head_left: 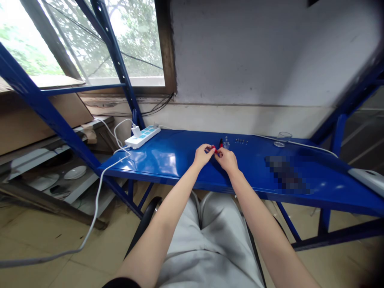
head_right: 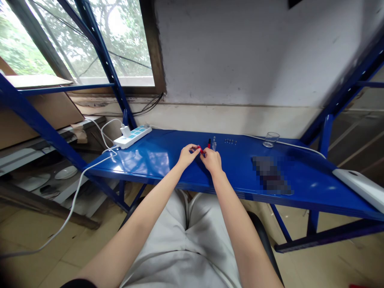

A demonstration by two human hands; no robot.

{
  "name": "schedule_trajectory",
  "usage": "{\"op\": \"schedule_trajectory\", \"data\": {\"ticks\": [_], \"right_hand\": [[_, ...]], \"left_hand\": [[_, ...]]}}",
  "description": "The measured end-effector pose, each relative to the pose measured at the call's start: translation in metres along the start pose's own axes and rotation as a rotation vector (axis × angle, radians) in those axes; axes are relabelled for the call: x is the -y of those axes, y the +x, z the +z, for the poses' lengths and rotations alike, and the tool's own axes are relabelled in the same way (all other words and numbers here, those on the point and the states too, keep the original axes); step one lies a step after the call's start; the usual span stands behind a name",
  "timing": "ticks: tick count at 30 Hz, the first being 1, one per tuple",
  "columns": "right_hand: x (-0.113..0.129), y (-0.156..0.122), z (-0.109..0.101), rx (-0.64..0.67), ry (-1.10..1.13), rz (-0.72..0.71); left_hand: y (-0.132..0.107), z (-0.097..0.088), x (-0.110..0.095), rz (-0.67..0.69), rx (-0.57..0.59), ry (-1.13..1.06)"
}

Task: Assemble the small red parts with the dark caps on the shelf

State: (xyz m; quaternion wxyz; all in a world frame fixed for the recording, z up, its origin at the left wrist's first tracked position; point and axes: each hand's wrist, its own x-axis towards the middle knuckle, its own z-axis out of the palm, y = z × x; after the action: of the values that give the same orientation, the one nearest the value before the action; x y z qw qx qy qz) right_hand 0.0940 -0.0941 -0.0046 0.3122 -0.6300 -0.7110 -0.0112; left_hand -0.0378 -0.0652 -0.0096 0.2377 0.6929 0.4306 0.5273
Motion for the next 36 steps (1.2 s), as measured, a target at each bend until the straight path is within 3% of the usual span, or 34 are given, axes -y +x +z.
{"op": "schedule_trajectory", "data": {"ticks": [4, 18, 23, 29, 32, 36], "right_hand": [[0.001, 0.000, 0.001, -0.020, 0.009, 0.014], [-0.003, 0.001, 0.004, -0.105, 0.166, -0.136], [-0.002, 0.002, 0.010, -0.075, 0.225, -0.192], [0.001, 0.002, 0.009, -0.085, 0.243, -0.174], [0.003, 0.006, 0.004, -0.160, 0.248, -0.189], [0.001, 0.019, -0.003, -0.320, 0.232, -0.225]], "left_hand": [[0.000, 0.002, 0.002, 0.036, 0.023, 0.033], [0.011, 0.000, 0.016, -0.087, 0.196, -0.137], [0.032, -0.038, 0.021, -0.054, 0.225, 0.157], [0.051, -0.102, 0.040, -0.258, 0.081, 0.671], [0.048, -0.116, 0.048, -0.298, 0.069, 0.810], [0.040, -0.119, 0.052, -0.333, 0.089, 0.909]]}}
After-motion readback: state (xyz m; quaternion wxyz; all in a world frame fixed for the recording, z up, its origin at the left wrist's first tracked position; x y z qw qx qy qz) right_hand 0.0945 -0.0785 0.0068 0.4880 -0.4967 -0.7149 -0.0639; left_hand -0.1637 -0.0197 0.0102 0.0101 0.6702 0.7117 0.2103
